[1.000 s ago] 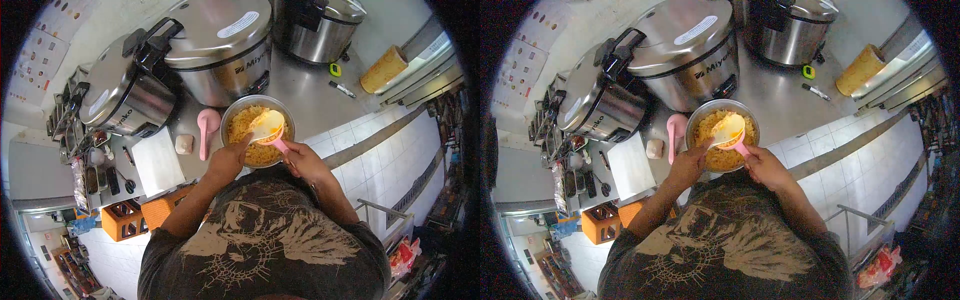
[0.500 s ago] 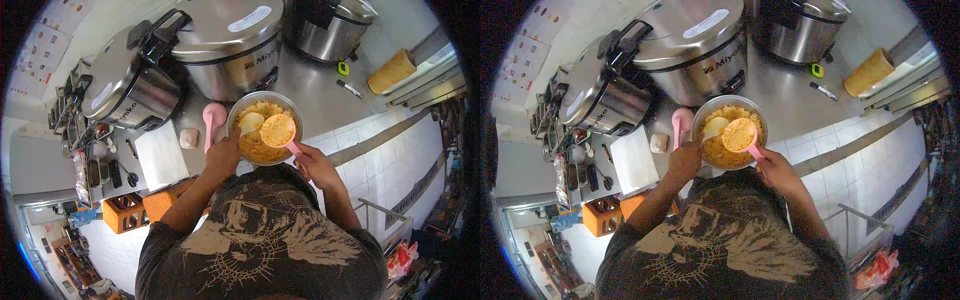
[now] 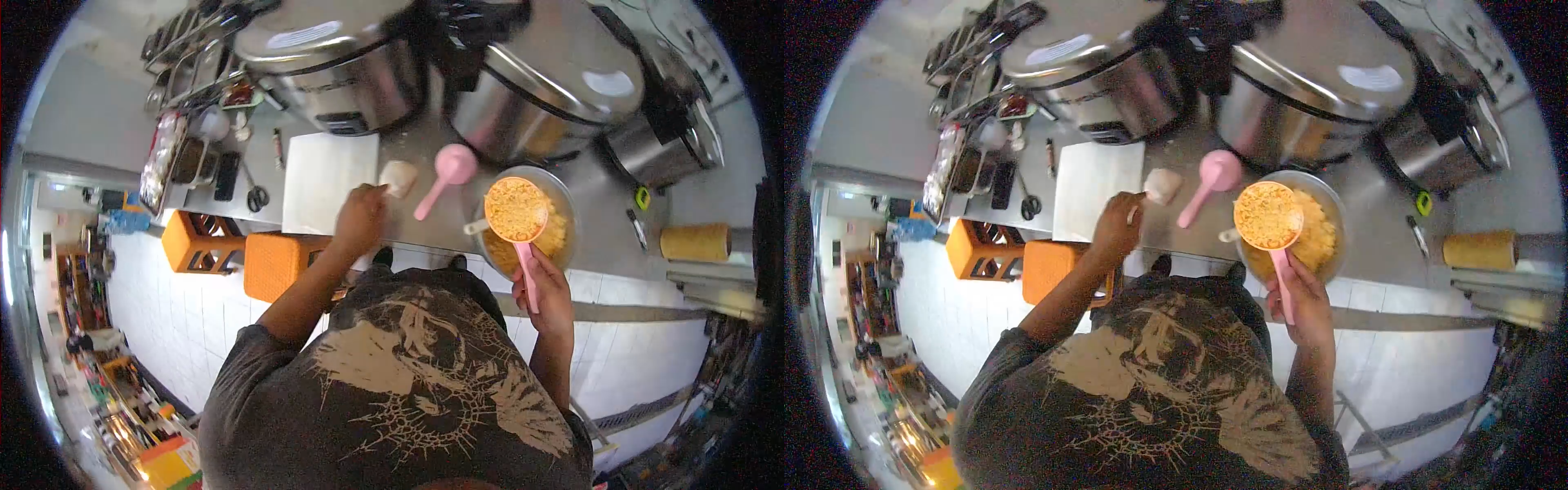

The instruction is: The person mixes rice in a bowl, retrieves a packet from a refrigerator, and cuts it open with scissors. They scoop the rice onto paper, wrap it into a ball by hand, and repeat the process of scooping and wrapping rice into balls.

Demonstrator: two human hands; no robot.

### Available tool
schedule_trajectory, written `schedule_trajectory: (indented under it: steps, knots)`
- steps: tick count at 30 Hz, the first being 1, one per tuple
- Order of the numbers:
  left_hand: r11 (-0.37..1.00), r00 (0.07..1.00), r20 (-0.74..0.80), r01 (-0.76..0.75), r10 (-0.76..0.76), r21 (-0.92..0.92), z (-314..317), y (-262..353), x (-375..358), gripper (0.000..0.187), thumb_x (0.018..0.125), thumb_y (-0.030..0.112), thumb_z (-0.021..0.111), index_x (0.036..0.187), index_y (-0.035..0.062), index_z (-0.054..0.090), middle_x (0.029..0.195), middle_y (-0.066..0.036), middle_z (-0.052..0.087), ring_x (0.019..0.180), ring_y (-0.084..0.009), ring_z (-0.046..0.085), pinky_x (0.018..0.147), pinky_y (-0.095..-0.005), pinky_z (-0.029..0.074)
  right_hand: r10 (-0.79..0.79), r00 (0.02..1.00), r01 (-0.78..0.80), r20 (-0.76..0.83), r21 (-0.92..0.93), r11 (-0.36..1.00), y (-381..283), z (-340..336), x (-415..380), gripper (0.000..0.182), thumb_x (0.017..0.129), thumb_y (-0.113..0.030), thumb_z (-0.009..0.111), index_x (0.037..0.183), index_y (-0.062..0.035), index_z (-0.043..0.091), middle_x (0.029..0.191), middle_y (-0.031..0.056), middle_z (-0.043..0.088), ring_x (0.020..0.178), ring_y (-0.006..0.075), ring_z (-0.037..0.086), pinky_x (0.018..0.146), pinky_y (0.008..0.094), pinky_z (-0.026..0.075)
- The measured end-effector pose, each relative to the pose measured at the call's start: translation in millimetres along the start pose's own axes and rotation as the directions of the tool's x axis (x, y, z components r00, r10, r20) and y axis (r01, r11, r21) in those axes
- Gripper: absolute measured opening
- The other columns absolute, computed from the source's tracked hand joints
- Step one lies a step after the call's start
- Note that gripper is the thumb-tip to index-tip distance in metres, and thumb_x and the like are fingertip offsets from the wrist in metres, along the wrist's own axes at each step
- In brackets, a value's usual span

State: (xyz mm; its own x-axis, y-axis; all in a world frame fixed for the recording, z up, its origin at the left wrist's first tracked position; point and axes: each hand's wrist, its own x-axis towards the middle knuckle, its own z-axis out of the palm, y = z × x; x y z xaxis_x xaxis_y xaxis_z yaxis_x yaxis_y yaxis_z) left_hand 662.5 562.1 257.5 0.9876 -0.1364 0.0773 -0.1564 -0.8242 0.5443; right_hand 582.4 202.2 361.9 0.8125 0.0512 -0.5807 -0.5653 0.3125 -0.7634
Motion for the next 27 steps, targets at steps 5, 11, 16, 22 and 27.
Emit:
schedule_trajectory:
  steps: [5,11,16,22,27]
  knots:
    - [0.975,0.974,-0.151,0.187,-0.167,0.123,-53,-177,-65,0.038,0.089,0.010,0.064,0.127,0.0090,0.062,0.124,-0.018,0.059,0.117,-0.0404,0.052,0.103,-0.0495,0.042,0.040,0.971,-0.025,0.236,-0.068,0.997,26,111,51,0.050,0.102,-0.025,0.057,0.147,-0.0066,0.045,0.088,0.0056,0.062,0.058,0.0090,0.053,0.044,0.0216,0.037]
    - [0.963,0.991,0.032,0.116,-0.127,0.243,-74,-247,-88,0.044,0.087,0.025,0.069,0.130,0.0299,0.065,0.144,-0.007,0.044,0.131,-0.0379,0.038,0.107,-0.0569,0.034,-0.158,0.933,0.255,0.324,-0.284,0.924,98,248,124,0.049,0.101,-0.020,0.057,0.148,-0.0130,0.046,0.085,0.0057,0.061,0.058,0.0133,0.055,0.049,0.0275,0.046]
    - [0.949,0.994,0.023,0.099,-0.111,0.300,-73,-260,-88,0.041,0.087,0.030,0.069,0.127,0.0344,0.066,0.139,-0.005,0.045,0.130,-0.0359,0.038,0.103,-0.0573,0.035,-0.559,0.546,0.716,0.623,-0.694,-0.075,156,285,184,0.058,0.091,-0.007,0.055,0.147,-0.0190,0.047,0.092,0.0110,0.060,0.082,0.0305,0.063,0.075,0.0406,0.055]
    - [0.959,0.995,0.012,0.095,-0.102,0.267,-79,-256,-87,0.036,0.087,0.029,0.070,0.123,0.0309,0.070,0.134,-0.008,0.049,0.127,-0.0324,0.041,0.100,-0.0543,0.034,-0.367,0.670,0.606,0.645,-0.761,-0.232,183,280,201,0.055,0.090,-0.010,0.054,0.144,-0.0187,0.051,0.095,0.0089,0.058,0.090,0.0278,0.062,0.079,0.0399,0.055]
    - [0.982,0.995,-0.040,0.092,-0.086,0.166,-76,-265,-79,0.028,0.087,0.029,0.070,0.115,0.0280,0.074,0.129,-0.008,0.051,0.124,-0.0313,0.043,0.097,-0.0536,0.036,-0.347,0.592,0.700,0.727,-0.677,-0.225,167,276,205,0.052,0.091,-0.011,0.055,0.143,-0.0179,0.052,0.094,0.0093,0.058,0.089,0.0278,0.062,0.079,0.0399,0.054]
